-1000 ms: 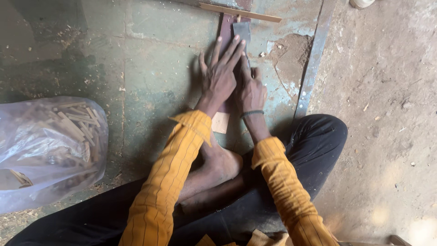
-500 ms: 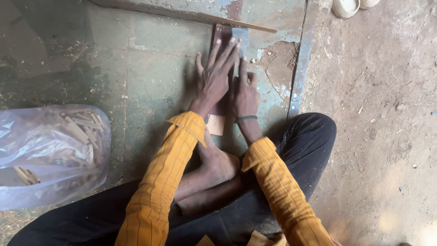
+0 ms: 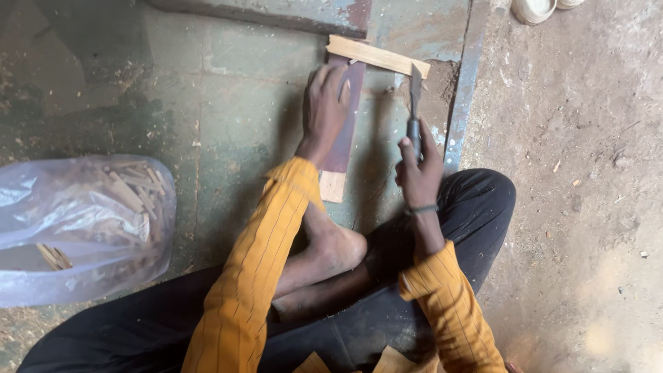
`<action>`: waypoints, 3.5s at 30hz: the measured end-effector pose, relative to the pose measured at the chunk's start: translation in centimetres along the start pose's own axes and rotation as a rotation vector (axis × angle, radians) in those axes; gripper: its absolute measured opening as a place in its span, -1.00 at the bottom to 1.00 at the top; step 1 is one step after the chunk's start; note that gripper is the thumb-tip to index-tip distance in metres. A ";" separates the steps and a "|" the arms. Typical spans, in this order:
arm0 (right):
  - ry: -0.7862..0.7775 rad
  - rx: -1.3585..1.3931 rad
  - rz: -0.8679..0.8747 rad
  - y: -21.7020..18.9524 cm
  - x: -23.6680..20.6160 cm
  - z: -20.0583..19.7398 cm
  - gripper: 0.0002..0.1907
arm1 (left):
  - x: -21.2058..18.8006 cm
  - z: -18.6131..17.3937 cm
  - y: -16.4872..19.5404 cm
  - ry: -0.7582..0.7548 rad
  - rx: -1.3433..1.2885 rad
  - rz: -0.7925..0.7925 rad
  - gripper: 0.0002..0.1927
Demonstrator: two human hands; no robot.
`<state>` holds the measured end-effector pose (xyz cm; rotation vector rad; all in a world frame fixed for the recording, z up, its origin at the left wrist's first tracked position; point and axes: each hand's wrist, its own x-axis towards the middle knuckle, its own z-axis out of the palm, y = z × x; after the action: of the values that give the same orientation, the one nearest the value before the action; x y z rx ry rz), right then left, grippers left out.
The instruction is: The person sits on the floor holding a chisel and shaves small wooden sticks against a board to shape their ends, then places the finished sticks into a plastic bag beside them, repeating the process one stick at a time.
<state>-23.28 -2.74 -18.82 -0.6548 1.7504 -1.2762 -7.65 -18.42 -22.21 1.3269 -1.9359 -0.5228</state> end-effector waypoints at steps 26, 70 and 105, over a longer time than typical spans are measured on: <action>-0.217 0.451 -0.164 -1.4 -0.8 0.8 -0.53 | -11.0 -7.8 10.3 -0.172 -0.973 -0.631 -0.78; -0.368 0.359 -0.104 -1.2 -1.4 1.7 -0.59 | -12.2 -9.0 9.7 -0.223 -0.809 -0.719 -0.66; -0.470 0.322 -0.041 -1.6 -1.6 2.0 -0.52 | -12.1 -9.7 8.7 0.040 -1.043 -0.678 -0.70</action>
<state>-20.82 -3.01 -17.08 -0.7323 1.1277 -1.2719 -3.25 -3.29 -13.97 1.1746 -0.8268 -1.5431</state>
